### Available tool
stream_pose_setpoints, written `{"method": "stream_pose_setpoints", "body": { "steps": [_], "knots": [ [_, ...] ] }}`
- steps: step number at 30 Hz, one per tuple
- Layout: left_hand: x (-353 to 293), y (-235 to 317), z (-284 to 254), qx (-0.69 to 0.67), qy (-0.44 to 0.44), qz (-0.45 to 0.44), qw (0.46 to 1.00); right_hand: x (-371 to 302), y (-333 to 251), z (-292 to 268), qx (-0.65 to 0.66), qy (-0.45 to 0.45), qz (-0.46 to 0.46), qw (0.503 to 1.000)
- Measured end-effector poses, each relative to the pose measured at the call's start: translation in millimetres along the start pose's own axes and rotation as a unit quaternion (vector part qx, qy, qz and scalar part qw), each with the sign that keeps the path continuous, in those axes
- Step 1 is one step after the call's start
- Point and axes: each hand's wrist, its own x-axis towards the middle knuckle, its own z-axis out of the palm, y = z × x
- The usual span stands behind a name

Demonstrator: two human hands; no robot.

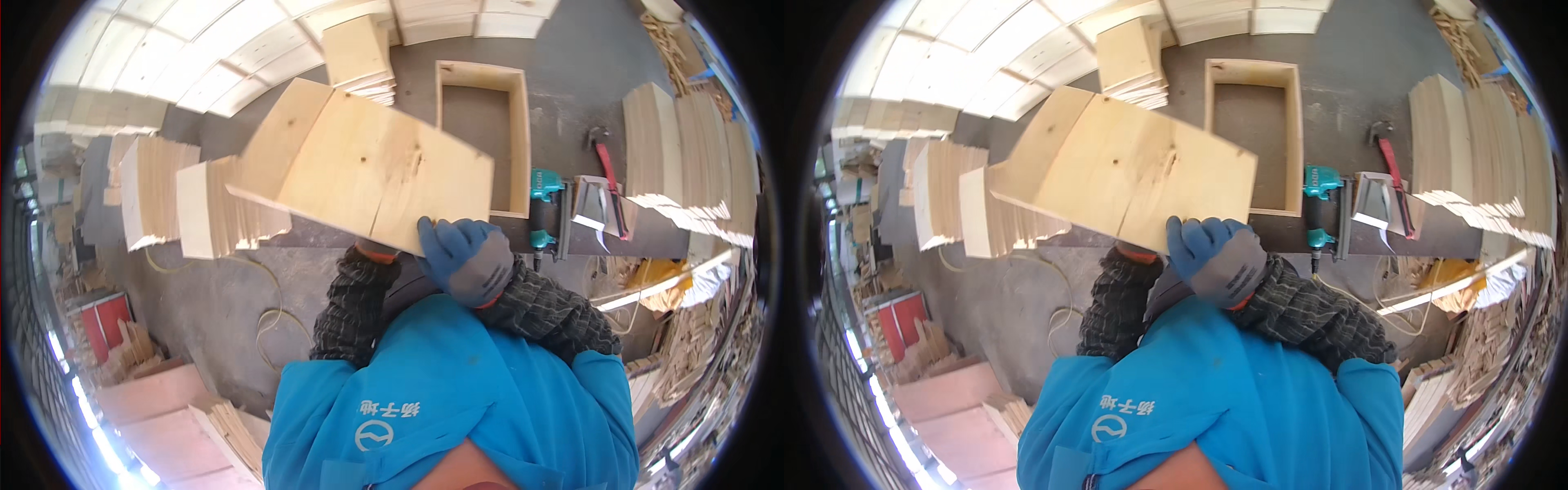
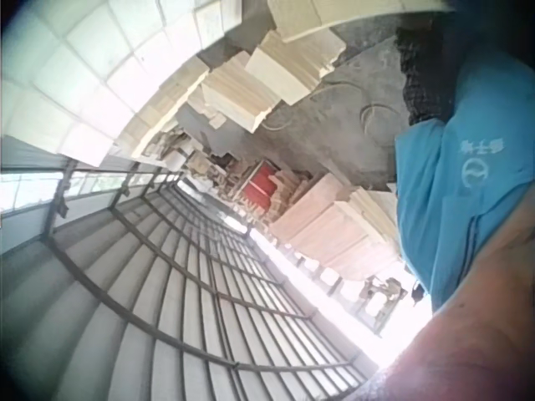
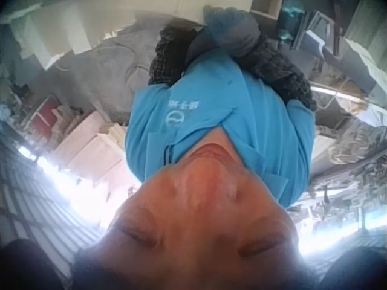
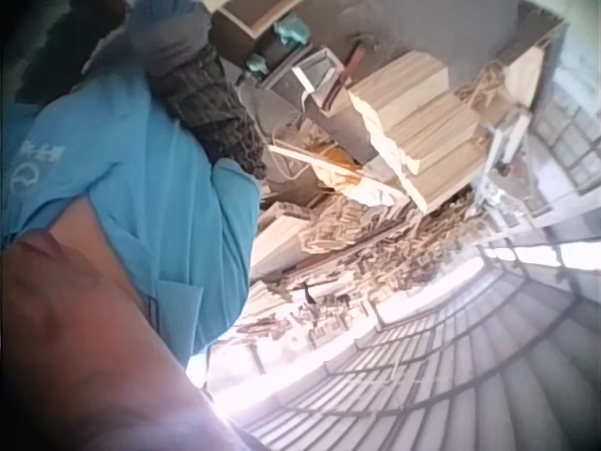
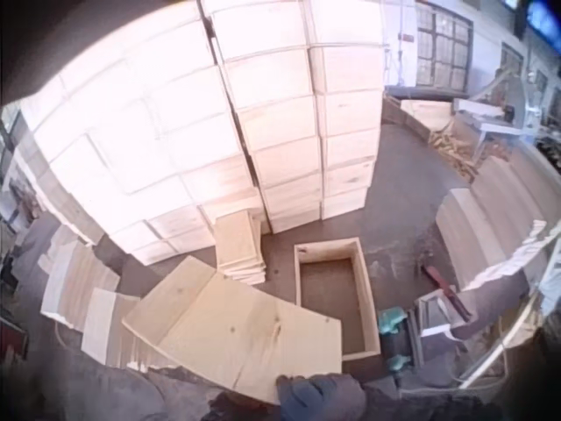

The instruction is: The recorder uses a pneumatic nail gun and a hammer to assemble rectangular wooden components into boxes.

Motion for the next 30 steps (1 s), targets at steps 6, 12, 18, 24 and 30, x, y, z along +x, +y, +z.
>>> {"method": "stream_pose_setpoints", "body": {
  "steps": [6, 12, 18, 24, 30],
  "knots": [
    [68.5, 18.7, -0.1, -0.586, 0.050, -0.465, 0.662, -5.8, 60.5, -27.6, 0.344, 0.068, 0.525, 0.775],
    [79.7, 37.8, 39.5, -0.552, 0.011, -0.392, 0.736, -73.2, 131.4, 45.7, 0.433, 0.167, 0.548, 0.696],
    [73.0, 51.1, 71.8, -0.518, 0.019, -0.416, 0.747, -96.7, 171.0, 73.1, 0.345, 0.066, 0.598, 0.720],
    [84.1, 56.3, 42.7, -0.299, -0.091, -0.385, 0.868, -128.1, 169.7, 76.8, 0.024, -0.011, 0.493, 0.870],
    [30.8, 48.2, 27.5, -0.233, -0.122, -0.241, 0.934, -172.8, 141.7, 62.0, 0.145, 0.009, 0.445, 0.884]
  ]
}}
